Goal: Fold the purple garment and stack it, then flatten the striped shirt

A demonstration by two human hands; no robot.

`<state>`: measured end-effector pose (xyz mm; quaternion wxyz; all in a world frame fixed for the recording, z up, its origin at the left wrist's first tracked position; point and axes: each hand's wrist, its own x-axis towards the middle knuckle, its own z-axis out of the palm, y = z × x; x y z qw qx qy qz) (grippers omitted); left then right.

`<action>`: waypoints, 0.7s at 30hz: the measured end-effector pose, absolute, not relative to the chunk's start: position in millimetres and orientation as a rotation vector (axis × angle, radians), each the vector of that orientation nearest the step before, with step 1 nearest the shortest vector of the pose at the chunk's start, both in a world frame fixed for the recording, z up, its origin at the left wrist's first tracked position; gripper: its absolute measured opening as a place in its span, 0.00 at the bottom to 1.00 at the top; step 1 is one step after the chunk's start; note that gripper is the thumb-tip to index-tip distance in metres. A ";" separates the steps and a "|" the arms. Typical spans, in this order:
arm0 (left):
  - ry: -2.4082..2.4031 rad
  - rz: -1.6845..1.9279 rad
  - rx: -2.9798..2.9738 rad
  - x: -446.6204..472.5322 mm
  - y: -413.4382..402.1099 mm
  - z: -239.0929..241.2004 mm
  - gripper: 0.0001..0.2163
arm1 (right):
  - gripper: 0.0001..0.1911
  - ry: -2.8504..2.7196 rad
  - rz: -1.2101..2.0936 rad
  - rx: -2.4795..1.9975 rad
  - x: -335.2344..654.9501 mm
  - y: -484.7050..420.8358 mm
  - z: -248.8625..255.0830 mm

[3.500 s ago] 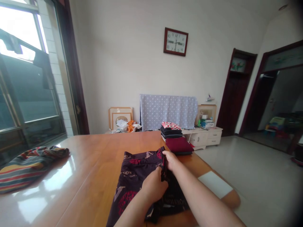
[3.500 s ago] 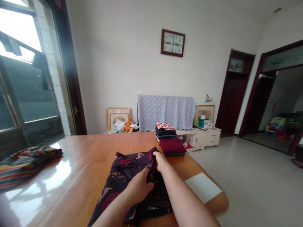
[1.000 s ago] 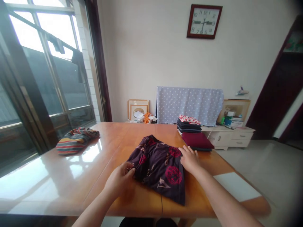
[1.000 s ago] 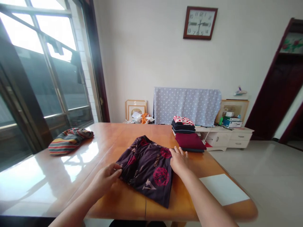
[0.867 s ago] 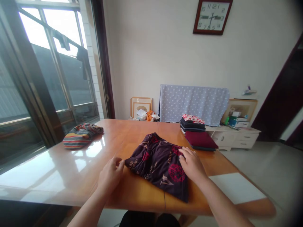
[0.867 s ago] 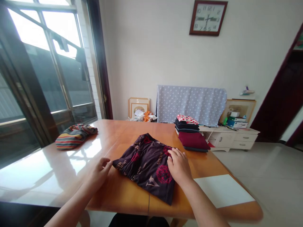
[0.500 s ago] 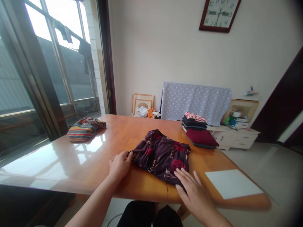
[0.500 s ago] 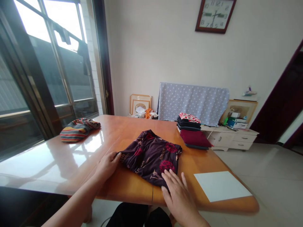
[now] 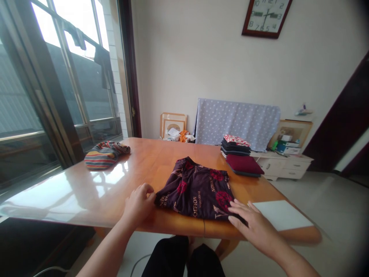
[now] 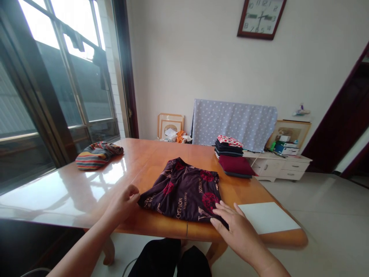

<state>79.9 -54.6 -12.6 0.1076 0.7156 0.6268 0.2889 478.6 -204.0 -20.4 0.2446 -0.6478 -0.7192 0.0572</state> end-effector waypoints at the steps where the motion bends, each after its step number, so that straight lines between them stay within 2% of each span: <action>1: 1.838 0.899 2.087 80.8 -55.1 -10.9 0.08 | 0.20 -1.877 0.156 -1.754 473.3 -202.1 -13.9; 4: 1.778 0.951 2.092 87.8 -59.2 -6.5 0.09 | 0.21 -1.640 0.141 -1.676 454.9 -187.9 4.7; 9: 1.811 0.763 2.183 105.0 -76.4 -9.7 0.14 | 0.20 -1.590 0.127 -1.706 432.4 -149.7 2.9; 14: 1.839 0.725 2.290 110.4 -84.8 -20.0 0.08 | 0.17 -1.618 0.145 -2.029 428.4 -130.3 -28.5; 17: 1.765 0.794 2.210 109.2 -80.6 -21.4 0.08 | 0.15 -1.627 0.076 -2.079 426.9 -132.4 -35.6; 21: 1.628 1.059 1.958 105.2 -69.8 -14.3 0.10 | 0.15 -1.645 0.105 -2.087 425.0 -136.6 -31.6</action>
